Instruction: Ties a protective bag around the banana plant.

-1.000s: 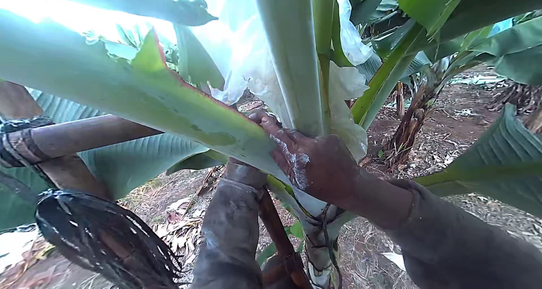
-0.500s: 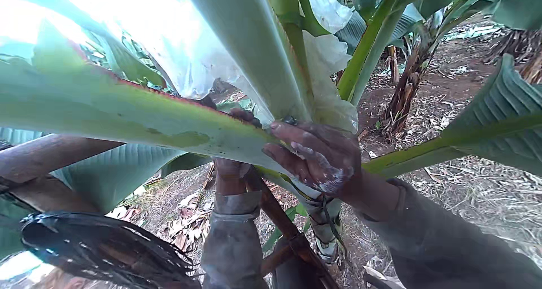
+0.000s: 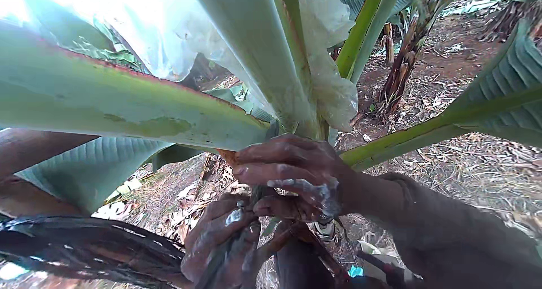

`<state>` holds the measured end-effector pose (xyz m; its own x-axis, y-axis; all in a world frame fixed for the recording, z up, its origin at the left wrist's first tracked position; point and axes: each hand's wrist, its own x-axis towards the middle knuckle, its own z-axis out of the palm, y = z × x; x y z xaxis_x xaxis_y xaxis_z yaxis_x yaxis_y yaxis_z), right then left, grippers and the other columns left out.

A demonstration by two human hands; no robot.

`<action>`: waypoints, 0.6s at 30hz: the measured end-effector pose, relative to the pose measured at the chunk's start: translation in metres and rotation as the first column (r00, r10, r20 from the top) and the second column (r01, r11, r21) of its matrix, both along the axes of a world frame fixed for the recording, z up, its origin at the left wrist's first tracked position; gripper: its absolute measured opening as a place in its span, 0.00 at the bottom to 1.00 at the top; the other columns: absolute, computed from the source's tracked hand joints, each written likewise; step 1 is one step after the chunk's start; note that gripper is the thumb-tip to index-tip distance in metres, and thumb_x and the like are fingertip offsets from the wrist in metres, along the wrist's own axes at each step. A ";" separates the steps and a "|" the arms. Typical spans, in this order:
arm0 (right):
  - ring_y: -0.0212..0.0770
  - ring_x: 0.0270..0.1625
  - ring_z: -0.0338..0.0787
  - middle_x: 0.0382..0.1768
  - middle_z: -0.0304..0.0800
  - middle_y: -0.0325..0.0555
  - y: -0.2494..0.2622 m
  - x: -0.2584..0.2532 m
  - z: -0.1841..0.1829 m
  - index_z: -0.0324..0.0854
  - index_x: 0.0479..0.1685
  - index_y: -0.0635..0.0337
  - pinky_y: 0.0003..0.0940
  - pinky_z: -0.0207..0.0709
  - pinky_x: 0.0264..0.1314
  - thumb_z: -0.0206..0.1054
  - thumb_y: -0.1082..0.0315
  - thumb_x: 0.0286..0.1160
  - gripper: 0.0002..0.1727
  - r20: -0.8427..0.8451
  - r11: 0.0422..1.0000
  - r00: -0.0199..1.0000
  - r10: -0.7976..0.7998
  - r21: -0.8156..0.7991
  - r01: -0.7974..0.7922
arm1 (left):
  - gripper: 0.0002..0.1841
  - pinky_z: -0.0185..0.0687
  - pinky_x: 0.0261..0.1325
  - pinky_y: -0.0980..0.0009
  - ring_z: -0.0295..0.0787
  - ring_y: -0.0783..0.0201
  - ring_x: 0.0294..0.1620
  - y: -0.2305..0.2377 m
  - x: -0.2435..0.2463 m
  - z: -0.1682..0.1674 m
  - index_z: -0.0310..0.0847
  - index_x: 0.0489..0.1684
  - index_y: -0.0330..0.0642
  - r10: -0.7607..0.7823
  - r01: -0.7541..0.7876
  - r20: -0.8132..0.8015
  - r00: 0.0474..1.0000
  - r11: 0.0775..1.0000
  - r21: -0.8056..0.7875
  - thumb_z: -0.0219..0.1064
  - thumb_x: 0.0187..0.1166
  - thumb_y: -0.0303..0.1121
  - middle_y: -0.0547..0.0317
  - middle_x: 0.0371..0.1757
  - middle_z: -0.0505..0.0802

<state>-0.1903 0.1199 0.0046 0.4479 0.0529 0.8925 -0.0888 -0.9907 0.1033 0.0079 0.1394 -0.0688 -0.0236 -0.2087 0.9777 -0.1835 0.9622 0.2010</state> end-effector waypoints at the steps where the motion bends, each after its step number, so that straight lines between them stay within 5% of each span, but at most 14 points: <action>1: 0.44 0.71 0.86 0.59 0.92 0.49 -0.007 0.002 -0.004 0.91 0.57 0.61 0.36 0.80 0.73 0.68 0.61 0.79 0.15 -0.062 0.999 0.998 -0.005 0.046 0.008 | 0.09 0.86 0.51 0.74 0.90 0.71 0.45 0.004 0.003 0.002 0.89 0.45 0.53 -0.043 0.043 -0.002 0.999 0.998 0.036 0.69 0.81 0.45 0.70 0.43 0.93; 5: 0.39 0.46 0.91 0.39 0.94 0.46 -0.021 0.000 -0.028 0.93 0.50 0.60 0.31 0.84 0.49 0.67 0.63 0.83 0.13 -0.193 0.984 0.981 0.009 0.178 0.026 | 0.08 0.87 0.32 0.73 0.90 0.68 0.32 0.008 0.022 0.004 0.88 0.44 0.53 -0.270 0.305 -0.202 0.941 0.937 0.170 0.74 0.77 0.43 0.65 0.39 0.93; 10: 0.37 0.41 0.90 0.37 0.93 0.46 -0.018 -0.009 -0.032 0.93 0.47 0.61 0.29 0.83 0.45 0.65 0.64 0.84 0.12 -0.172 0.980 0.984 -0.044 0.182 0.076 | 0.08 0.82 0.23 0.71 0.86 0.65 0.25 0.005 0.032 -0.003 0.84 0.44 0.47 -0.502 0.604 -0.393 0.770 0.773 0.196 0.75 0.74 0.37 0.57 0.39 0.91; 14: 0.33 0.42 0.90 0.37 0.93 0.44 -0.018 -0.020 -0.030 0.93 0.45 0.62 0.25 0.84 0.47 0.66 0.66 0.82 0.11 -0.152 0.977 0.985 -0.082 0.183 0.110 | 0.08 0.86 0.24 0.70 0.89 0.63 0.27 0.010 0.035 0.002 0.85 0.42 0.48 -0.407 0.503 -0.353 0.842 0.830 0.243 0.77 0.73 0.35 0.57 0.41 0.92; 18: 0.28 0.41 0.88 0.36 0.90 0.41 -0.015 -0.033 -0.025 0.92 0.47 0.62 0.20 0.82 0.45 0.68 0.65 0.81 0.11 -0.128 0.960 0.991 -0.044 0.269 0.077 | 0.08 0.93 0.36 0.63 0.93 0.59 0.36 0.003 0.044 0.003 0.88 0.48 0.49 -0.298 0.364 -0.236 0.925 0.874 0.321 0.75 0.76 0.35 0.56 0.47 0.94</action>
<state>-0.2231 0.1048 -0.0200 0.5473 -0.2156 0.8087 -0.1531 -0.9757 -0.1565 0.0517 0.1423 -0.0661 0.0102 -0.5496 0.8354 0.2024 0.8192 0.5365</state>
